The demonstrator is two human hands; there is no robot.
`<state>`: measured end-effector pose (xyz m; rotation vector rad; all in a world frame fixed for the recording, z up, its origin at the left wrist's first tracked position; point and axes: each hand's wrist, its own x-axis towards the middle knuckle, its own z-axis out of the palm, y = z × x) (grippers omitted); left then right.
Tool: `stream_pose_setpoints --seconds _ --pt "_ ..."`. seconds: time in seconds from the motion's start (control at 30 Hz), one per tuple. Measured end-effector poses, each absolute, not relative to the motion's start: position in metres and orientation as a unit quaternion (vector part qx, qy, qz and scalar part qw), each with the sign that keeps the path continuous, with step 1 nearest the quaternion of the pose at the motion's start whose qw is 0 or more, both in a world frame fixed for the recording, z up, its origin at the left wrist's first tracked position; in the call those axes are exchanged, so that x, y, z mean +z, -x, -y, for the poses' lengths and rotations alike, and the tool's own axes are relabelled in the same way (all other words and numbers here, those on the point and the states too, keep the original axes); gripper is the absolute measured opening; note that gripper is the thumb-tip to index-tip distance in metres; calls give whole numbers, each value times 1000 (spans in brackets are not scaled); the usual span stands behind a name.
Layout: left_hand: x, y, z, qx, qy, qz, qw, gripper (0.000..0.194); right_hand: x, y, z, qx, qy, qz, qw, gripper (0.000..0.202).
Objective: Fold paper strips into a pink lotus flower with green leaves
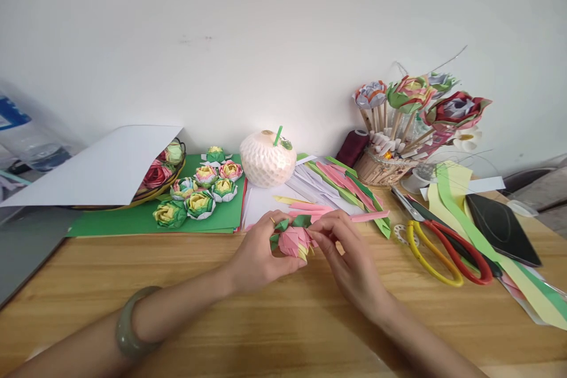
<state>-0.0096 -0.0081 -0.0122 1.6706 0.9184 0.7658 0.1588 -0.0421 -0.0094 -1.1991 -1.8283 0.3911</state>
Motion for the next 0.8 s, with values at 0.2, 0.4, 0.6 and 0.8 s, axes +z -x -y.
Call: stream_pose_setpoints --seconds 0.2,0.4,0.6,0.8 --pt "-11 9 9 307 -606 -390 622 49 -11 -164 46 7 409 792 454 18" --pt "-10 9 9 285 -587 -387 651 54 -8 -162 46 53 400 794 455 22" --pt "-10 10 9 286 -598 -365 654 50 -6 -160 45 161 444 743 474 15" --pt "-11 10 9 279 -616 -341 654 50 -10 -160 45 75 446 754 476 16"
